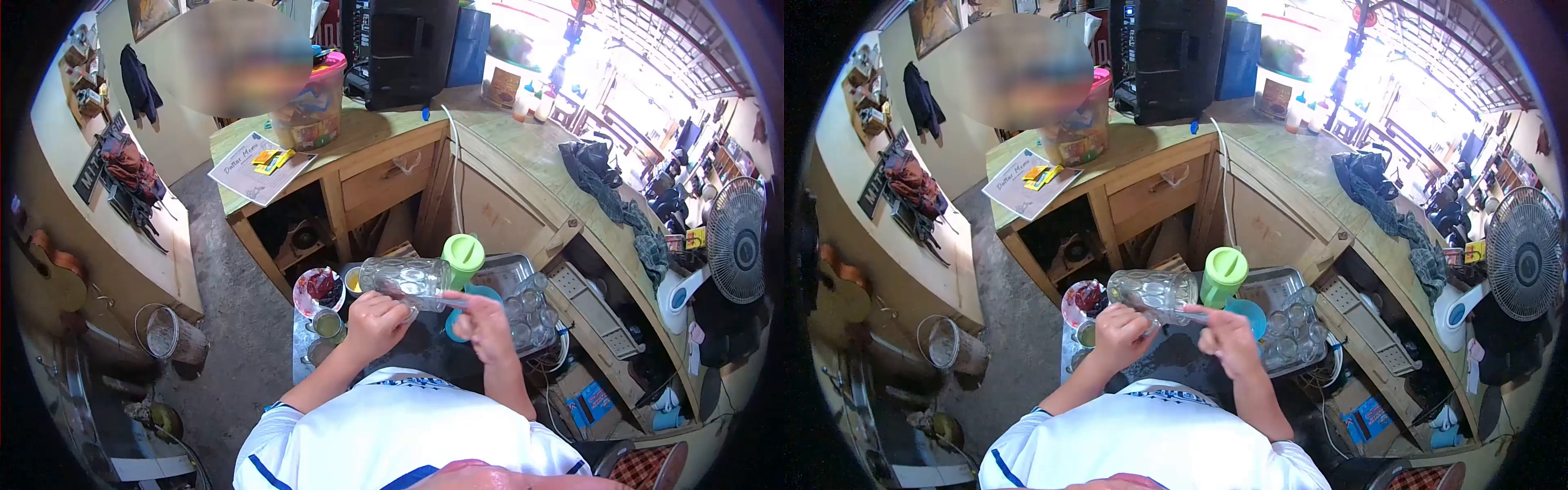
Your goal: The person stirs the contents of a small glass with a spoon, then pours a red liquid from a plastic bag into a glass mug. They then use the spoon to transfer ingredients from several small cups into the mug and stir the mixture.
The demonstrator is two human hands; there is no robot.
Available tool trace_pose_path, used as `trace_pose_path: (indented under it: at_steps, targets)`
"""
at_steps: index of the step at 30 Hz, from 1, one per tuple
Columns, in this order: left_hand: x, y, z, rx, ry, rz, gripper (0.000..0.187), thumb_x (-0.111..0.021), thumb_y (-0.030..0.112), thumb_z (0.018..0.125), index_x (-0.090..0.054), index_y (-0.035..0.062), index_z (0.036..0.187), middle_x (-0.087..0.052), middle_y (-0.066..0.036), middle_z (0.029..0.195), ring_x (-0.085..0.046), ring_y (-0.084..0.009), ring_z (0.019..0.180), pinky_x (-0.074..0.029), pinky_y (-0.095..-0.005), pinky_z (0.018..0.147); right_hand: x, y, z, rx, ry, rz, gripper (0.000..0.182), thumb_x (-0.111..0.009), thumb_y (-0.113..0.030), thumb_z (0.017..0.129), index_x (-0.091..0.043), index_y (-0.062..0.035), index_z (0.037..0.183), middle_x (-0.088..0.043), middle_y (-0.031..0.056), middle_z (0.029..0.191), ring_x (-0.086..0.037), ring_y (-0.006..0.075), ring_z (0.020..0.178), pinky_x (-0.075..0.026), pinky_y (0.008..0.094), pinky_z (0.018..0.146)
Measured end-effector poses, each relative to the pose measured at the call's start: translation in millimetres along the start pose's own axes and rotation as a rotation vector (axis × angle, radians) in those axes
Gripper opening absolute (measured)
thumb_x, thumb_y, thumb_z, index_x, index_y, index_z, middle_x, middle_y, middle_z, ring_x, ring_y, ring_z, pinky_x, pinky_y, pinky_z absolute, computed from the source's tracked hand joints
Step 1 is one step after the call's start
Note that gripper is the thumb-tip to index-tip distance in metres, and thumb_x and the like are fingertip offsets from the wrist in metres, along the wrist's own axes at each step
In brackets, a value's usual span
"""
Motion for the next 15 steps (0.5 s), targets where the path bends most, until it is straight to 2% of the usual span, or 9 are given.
trace_pose_path:
  at_steps: [2,4,6,8,10,11,12,14,15]
  targets:
    - [4,-5,-3,0.043,0.050,-0.019,0.021,-0.076,0.005,0.061,-0.056,0.0075,0.067,-0.057,-0.005,0.060,-0.060,-0.0233,0.057,-0.045,-0.0339,0.056,34,-10,2,0.085,0.278,0.139,0.049,-0.048,-0.036,0.099,-0.061,0.0102,0.111,-0.045,-0.0038,0.054,-0.029,0.0040,0.043,-0.027,0.0219,0.046]
    - [3,-6,-3,0.022,0.074,-0.071,0.025,-0.078,0.006,0.061,-0.053,0.0077,0.065,-0.055,-0.005,0.057,-0.056,-0.0239,0.053,-0.042,-0.0337,0.052,35,-19,3,0.193,0.193,0.174,0.043,-0.051,-0.031,0.098,-0.064,0.0097,0.105,-0.046,-0.0033,0.051,-0.032,0.0025,0.043,-0.029,0.0214,0.046]
    - [1,-2,-2,0.006,0.095,-0.129,0.030,-0.081,0.006,0.061,-0.051,0.0078,0.062,-0.052,-0.006,0.054,-0.052,-0.0245,0.049,-0.040,-0.0336,0.049,9,-14,1,0.021,0.053,-0.194,0.036,-0.054,-0.026,0.097,-0.067,0.0072,0.096,-0.069,0.0119,0.082,-0.036,0.0011,0.046,-0.026,0.0189,0.043]
    - [-1,1,1,0.011,0.074,-0.163,0.030,-0.081,0.006,0.062,-0.050,0.0076,0.059,-0.051,-0.006,0.053,-0.051,-0.0245,0.047,-0.039,-0.0333,0.048,-3,-14,-1,-0.028,-0.048,-0.260,0.032,-0.057,-0.025,0.095,-0.069,0.0055,0.092,-0.064,0.0048,0.068,-0.037,0.0006,0.046,-0.024,0.0190,0.043]
    - [3,-5,-5,0.039,0.065,-0.161,0.028,-0.080,0.007,0.063,-0.052,0.0078,0.062,-0.051,-0.005,0.053,-0.053,-0.0239,0.049,-0.040,-0.0331,0.049,25,-34,-7,0.223,0.254,-0.266,0.024,-0.059,-0.018,0.094,-0.070,0.0036,0.092,-0.058,-0.0002,0.059,-0.035,0.0012,0.045,-0.022,0.0188,0.043]
    - [4,-8,-6,0.072,0.053,-0.157,0.026,-0.080,0.007,0.063,-0.054,0.0080,0.064,-0.052,-0.004,0.053,-0.055,-0.0234,0.050,-0.042,-0.0329,0.051,30,-48,-13,0.250,0.272,-0.192,0.018,-0.061,-0.013,0.092,-0.071,0.0023,0.090,-0.064,0.0031,0.066,-0.046,0.0051,0.049,-0.032,0.0200,0.045]
    - [3,-8,-4,0.070,0.055,-0.156,0.026,-0.080,0.007,0.063,-0.054,0.0080,0.064,-0.052,-0.004,0.053,-0.055,-0.0234,0.050,-0.042,-0.0329,0.051,24,-49,-11,0.252,0.271,-0.192,0.018,-0.061,-0.013,0.092,-0.071,0.0023,0.090,-0.064,0.0031,0.066,-0.046,0.0051,0.049,-0.032,0.0200,0.045]
    - [1,-4,-4,0.059,0.033,-0.186,0.026,-0.080,0.007,0.064,-0.054,0.0081,0.062,-0.053,-0.004,0.054,-0.055,-0.0234,0.050,-0.042,-0.0327,0.050,-10,-49,-8,0.466,0.083,-0.641,0.019,-0.061,-0.014,0.092,-0.071,0.0026,0.089,-0.069,0.0064,0.074,-0.060,0.0097,0.061,-0.045,0.0235,0.055]
    - [0,-2,-4,0.058,0.030,-0.187,0.026,-0.080,0.007,0.064,-0.054,0.0081,0.062,-0.053,-0.004,0.054,-0.055,-0.0234,0.050,-0.042,-0.0327,0.050,-23,-49,-8,0.320,-0.010,-0.794,0.020,-0.063,-0.017,0.090,-0.070,0.0016,0.085,-0.071,0.0083,0.082,-0.067,0.0142,0.074,-0.051,0.0277,0.065]
Point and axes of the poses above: each hand's wrist, its own z-axis towards the middle knuckle, its own x-axis out of the back of the hand, y = z × x, the point moved 4 cm from there along z, towards the middle knuckle
